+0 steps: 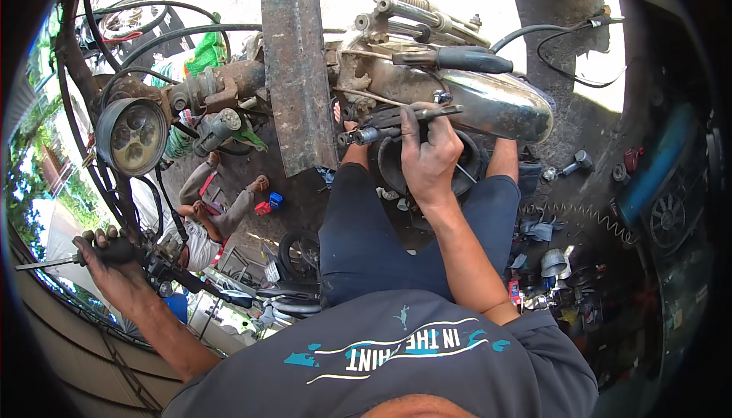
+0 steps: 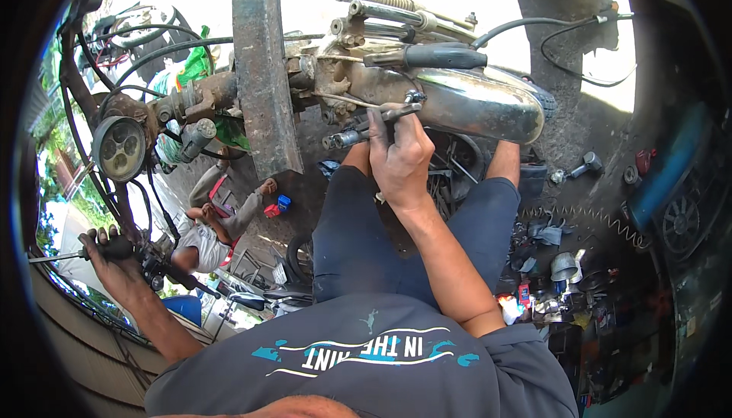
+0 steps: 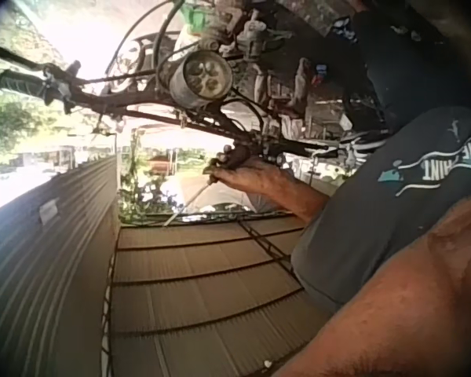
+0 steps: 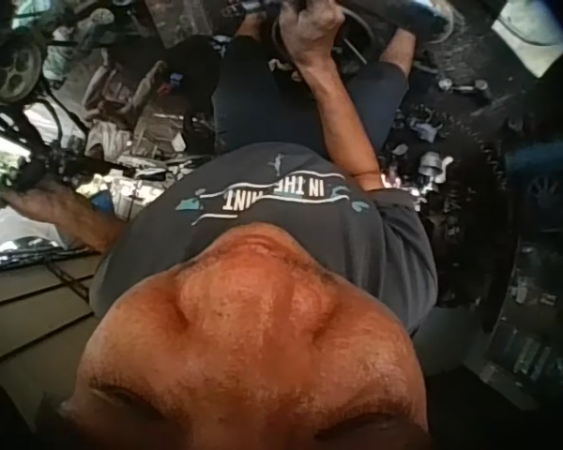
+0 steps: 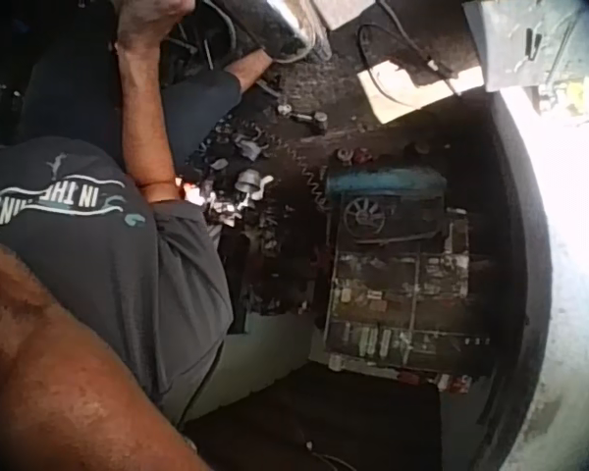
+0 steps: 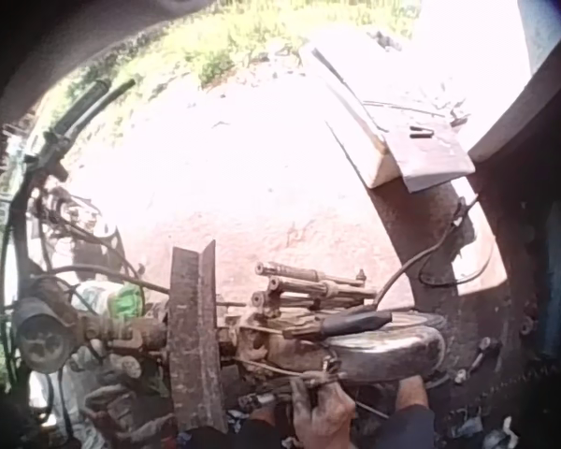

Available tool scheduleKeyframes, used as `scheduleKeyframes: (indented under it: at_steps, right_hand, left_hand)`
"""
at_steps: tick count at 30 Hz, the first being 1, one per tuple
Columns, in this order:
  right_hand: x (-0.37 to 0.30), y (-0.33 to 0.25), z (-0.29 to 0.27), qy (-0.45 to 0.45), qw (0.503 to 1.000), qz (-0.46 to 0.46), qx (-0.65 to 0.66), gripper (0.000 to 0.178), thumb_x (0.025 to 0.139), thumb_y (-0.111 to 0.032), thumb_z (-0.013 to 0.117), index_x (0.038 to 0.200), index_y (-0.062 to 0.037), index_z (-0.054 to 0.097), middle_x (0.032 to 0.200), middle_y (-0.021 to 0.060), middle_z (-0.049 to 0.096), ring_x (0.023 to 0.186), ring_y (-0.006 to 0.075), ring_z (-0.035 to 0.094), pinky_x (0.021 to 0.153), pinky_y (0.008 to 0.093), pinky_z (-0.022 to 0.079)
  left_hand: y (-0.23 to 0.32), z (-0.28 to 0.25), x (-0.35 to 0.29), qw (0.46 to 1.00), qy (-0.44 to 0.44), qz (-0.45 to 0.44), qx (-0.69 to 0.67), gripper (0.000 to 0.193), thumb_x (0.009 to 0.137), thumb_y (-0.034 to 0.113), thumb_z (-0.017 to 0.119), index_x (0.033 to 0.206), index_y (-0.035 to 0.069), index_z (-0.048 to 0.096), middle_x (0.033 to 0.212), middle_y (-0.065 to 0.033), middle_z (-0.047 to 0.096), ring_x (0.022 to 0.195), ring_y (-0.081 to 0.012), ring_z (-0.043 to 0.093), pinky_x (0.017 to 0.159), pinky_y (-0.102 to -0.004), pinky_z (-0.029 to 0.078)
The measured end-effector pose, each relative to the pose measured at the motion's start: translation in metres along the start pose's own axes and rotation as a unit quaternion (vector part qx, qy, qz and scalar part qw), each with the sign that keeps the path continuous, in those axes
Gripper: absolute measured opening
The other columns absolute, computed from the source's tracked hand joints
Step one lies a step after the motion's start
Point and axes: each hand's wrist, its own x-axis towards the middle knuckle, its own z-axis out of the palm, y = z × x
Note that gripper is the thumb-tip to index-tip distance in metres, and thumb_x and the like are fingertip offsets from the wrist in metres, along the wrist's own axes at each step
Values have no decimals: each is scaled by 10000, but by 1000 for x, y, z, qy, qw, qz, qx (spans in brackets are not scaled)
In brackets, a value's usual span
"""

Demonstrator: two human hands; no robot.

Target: Welding and repairing parts on a motorcycle frame.

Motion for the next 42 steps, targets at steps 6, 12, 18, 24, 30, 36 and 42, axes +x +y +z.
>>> scheduleKeyframes:
  at_steps: [6, 12, 18, 24, 30, 36, 42]
  right_hand:
    - [-4, -3, 7, -13, 998, -56, 12, 118, 984, -17, 757, 1059, -10, 666, 916, 140, 689, 745, 297, 715, 670, 398, 569]
    - [-2, -8, -4, 56, 991, -88, 85, 147, 965, 7, 761, 1069, -3, 657, 933, 160, 689, 792, 360, 701, 691, 408, 566]
    - [-4, -11, -9, 36, 995, -41, 82, 135, 983, -17, 759, 1069, 5, 658, 948, 149, 708, 816, 304, 725, 717, 382, 582]
    - [-12, 1, -3, -6, 996, 67, 54, 105, 1002, -16, 738, 1062, 20, 660, 924, 138, 694, 764, 253, 731, 671, 367, 587]
    - [-5, 2, 3, -11, 999, 33, 35, 97, 1000, -22, 749, 1062, -5, 676, 901, 127, 691, 745, 266, 707, 694, 368, 565]
    - [-11, 0, 2, -37, 999, 2, 34, 115, 1011, -40, 743, 1077, 8, 662, 942, 135, 699, 775, 282, 712, 700, 376, 566]
    - [-1, -6, -5, 51, 991, 27, 120, 146, 993, -39, 757, 1091, 1, 656, 945, 159, 694, 774, 325, 706, 713, 392, 568]
  left_hand:
    - [1, 0, 1, 1000, 10, 4, 10, 358, 1058, 437, 718, 1150, 116, 588, 945, 7, 593, 932, -186, 606, 847, -368, 514]
    - [2, 8, -3, 1000, 16, 8, 10, 363, 1062, 434, 712, 1149, 105, 586, 963, 5, 603, 936, -191, 611, 872, -373, 520]
    - [4, 10, -6, 1000, 14, 9, 8, 353, 1064, 422, 711, 1151, 104, 584, 931, 6, 608, 927, -185, 624, 832, -360, 531]
    - [1, 10, -3, 1000, 15, 13, 10, 353, 1063, 421, 712, 1152, 105, 583, 909, 7, 610, 906, -183, 626, 813, -346, 522]
    - [3, 11, -6, 999, 32, 6, 21, 374, 1056, 424, 722, 1181, 104, 573, 930, 6, 605, 919, -186, 624, 821, -349, 520]
    - [6, 8, -5, 1000, 13, 6, 8, 375, 1055, 413, 727, 1196, 105, 566, 973, -7, 599, 936, -197, 623, 848, -364, 533]
    - [4, 12, -6, 999, 38, 14, 14, 369, 1057, 426, 720, 1198, 113, 585, 958, -5, 581, 944, -194, 620, 845, -379, 539]
